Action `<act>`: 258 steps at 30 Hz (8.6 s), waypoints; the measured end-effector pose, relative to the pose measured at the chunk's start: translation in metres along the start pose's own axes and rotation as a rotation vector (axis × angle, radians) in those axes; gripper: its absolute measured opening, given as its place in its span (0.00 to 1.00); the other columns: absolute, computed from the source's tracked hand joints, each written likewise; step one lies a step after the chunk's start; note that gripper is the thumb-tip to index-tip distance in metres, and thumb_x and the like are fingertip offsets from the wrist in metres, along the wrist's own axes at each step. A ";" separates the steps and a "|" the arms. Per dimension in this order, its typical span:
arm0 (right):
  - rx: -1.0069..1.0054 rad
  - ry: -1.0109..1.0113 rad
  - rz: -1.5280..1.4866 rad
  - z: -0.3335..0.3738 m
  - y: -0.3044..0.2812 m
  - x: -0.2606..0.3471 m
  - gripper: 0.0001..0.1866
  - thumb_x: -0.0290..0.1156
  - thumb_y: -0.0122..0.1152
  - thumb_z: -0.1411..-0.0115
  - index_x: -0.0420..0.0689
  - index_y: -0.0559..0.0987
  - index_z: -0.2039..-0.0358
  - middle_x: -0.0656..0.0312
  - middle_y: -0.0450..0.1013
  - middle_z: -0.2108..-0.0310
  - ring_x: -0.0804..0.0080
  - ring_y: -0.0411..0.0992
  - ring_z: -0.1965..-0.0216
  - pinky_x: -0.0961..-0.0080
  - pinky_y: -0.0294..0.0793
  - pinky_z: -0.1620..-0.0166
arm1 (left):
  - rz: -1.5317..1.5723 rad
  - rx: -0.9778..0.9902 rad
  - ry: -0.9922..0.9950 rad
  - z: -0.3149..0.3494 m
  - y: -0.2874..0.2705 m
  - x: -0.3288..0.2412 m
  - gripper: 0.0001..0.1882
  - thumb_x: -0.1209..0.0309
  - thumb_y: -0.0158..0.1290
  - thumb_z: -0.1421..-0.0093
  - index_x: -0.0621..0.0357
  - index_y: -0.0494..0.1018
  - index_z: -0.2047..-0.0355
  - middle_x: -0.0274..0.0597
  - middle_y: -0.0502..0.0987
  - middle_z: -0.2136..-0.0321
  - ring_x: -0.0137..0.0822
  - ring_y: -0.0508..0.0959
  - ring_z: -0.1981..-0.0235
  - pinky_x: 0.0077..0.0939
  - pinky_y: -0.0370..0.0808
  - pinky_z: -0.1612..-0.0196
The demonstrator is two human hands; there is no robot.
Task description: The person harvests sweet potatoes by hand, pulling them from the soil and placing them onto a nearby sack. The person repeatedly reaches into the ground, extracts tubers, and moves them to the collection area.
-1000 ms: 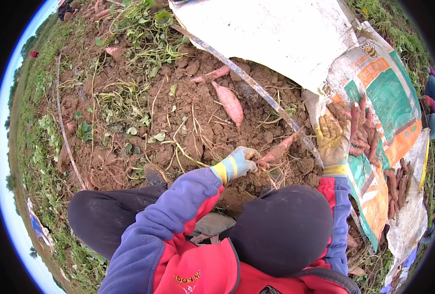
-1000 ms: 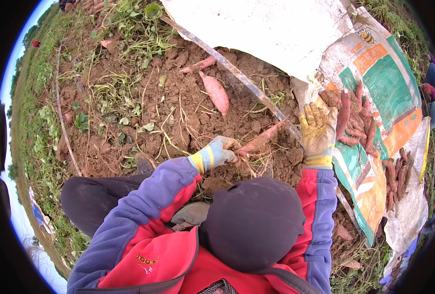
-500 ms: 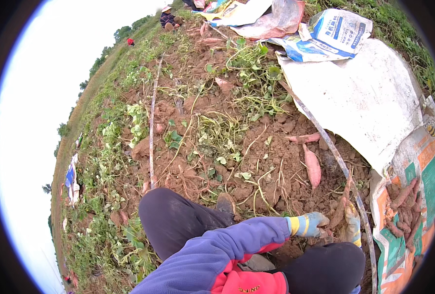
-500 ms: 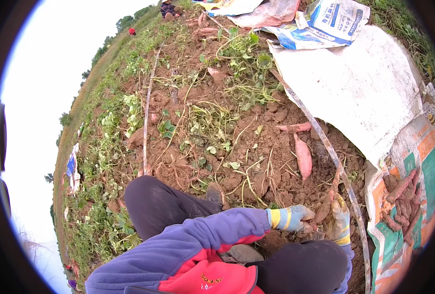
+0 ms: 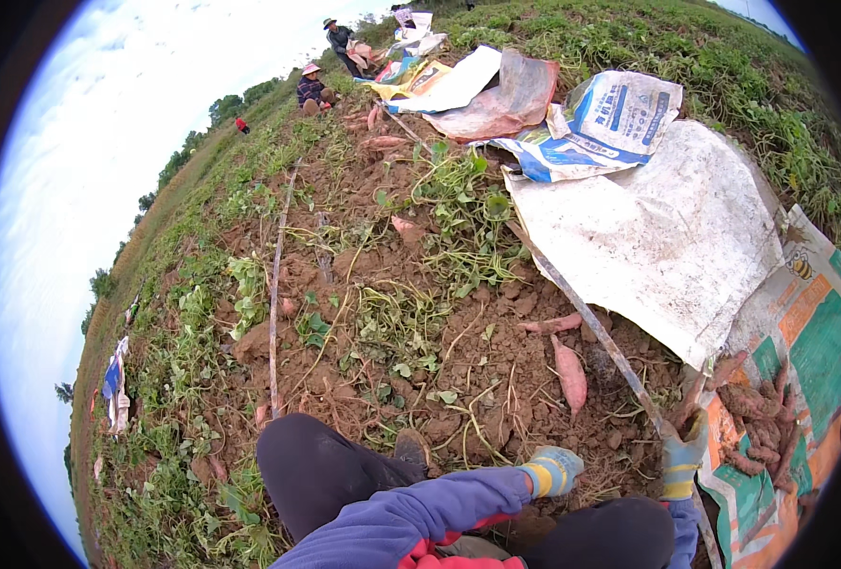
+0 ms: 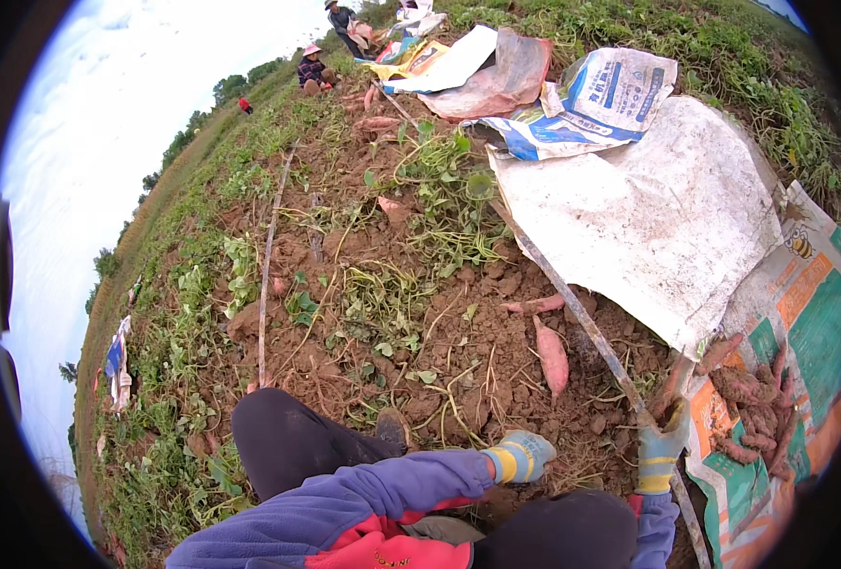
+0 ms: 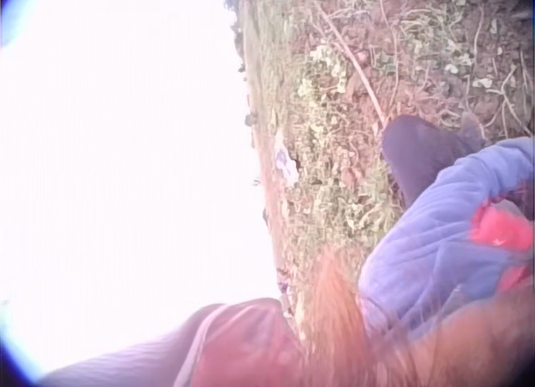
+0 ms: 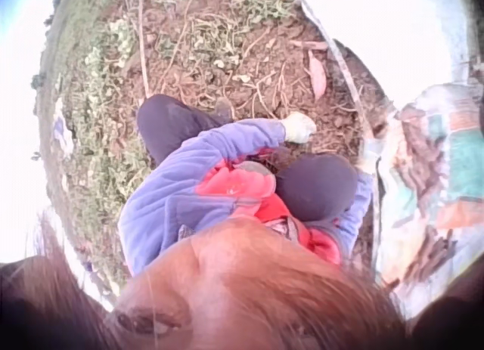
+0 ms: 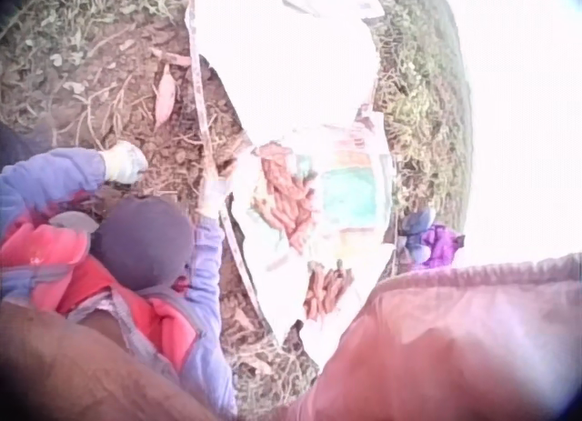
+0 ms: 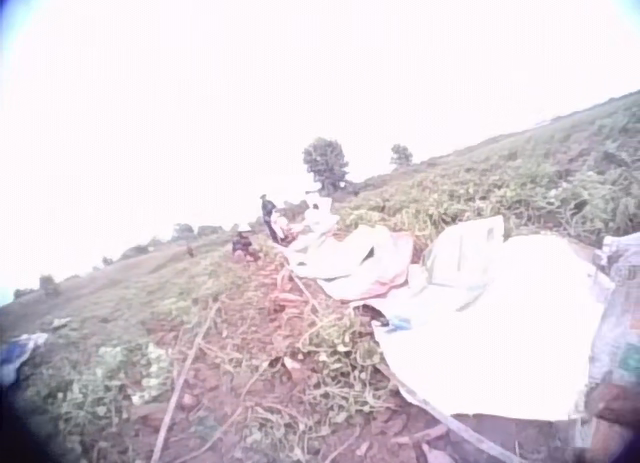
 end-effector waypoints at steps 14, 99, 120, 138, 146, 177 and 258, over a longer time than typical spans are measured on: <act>-0.162 0.903 -0.818 0.064 -0.010 -0.078 0.17 0.37 0.48 0.34 0.39 0.69 0.50 0.52 0.74 0.59 0.62 0.75 0.64 0.66 0.80 0.62 | 0.588 -0.253 -0.306 -0.069 0.014 0.132 0.34 0.56 0.60 0.50 0.64 0.69 0.47 0.56 0.77 0.55 0.50 0.77 0.53 0.35 0.73 0.51; 0.618 1.235 -0.719 0.113 0.117 -0.048 0.27 0.42 0.54 0.36 0.39 0.66 0.42 0.53 0.73 0.54 0.63 0.74 0.55 0.67 0.76 0.54 | -0.579 -0.475 0.328 -0.033 -0.088 0.111 0.12 0.70 0.53 0.49 0.46 0.71 0.63 0.34 0.72 0.68 0.37 0.78 0.68 0.39 0.75 0.71; 1.313 0.643 -0.226 0.154 0.188 -0.081 0.26 0.35 0.65 0.45 0.35 0.71 0.48 0.58 0.75 0.60 0.74 0.72 0.61 0.74 0.72 0.58 | 0.314 -0.310 0.806 0.005 -0.064 -0.019 0.21 0.75 0.54 0.45 0.54 0.73 0.49 0.45 0.78 0.61 0.45 0.80 0.63 0.32 0.77 0.61; 0.147 0.713 -1.425 -0.004 0.048 0.006 0.32 0.48 0.44 0.33 0.40 0.56 0.36 0.51 0.66 0.43 0.56 0.71 0.47 0.56 0.73 0.46 | -0.703 -0.105 -0.395 -0.181 -0.132 0.249 0.28 0.66 0.57 0.48 0.52 0.67 0.45 0.42 0.67 0.42 0.41 0.61 0.37 0.42 0.50 0.34; 0.634 1.118 -0.822 0.083 0.132 -0.010 0.28 0.41 0.56 0.39 0.39 0.66 0.43 0.54 0.73 0.55 0.66 0.75 0.57 0.70 0.76 0.55 | -0.560 0.082 -0.425 -0.121 -0.132 0.256 0.18 0.66 0.56 0.49 0.52 0.77 0.56 0.44 0.80 0.57 0.43 0.79 0.55 0.41 0.75 0.54; 1.168 -0.140 0.143 0.134 0.154 0.012 0.28 0.29 0.68 0.56 0.49 0.73 0.51 0.58 0.70 0.49 0.59 0.67 0.45 0.62 0.67 0.46 | -0.140 0.466 0.175 0.020 0.001 0.117 0.21 0.60 0.57 0.46 0.53 0.76 0.53 0.48 0.80 0.61 0.45 0.80 0.60 0.36 0.75 0.57; 1.149 0.330 -0.245 0.137 0.322 0.335 0.24 0.41 0.55 0.38 0.36 0.71 0.49 0.56 0.76 0.65 0.76 0.75 0.71 0.82 0.78 0.68 | 0.658 -0.768 -1.089 0.527 0.203 0.489 0.29 0.47 0.52 0.42 0.57 0.73 0.50 0.52 0.78 0.56 0.47 0.75 0.51 0.34 0.69 0.47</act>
Point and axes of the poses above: each hand's wrist, its own z-axis away from the middle knuckle, its own y-axis out of the palm, x = y × z, the point moved 10 cm from there along -z, towards the middle knuckle
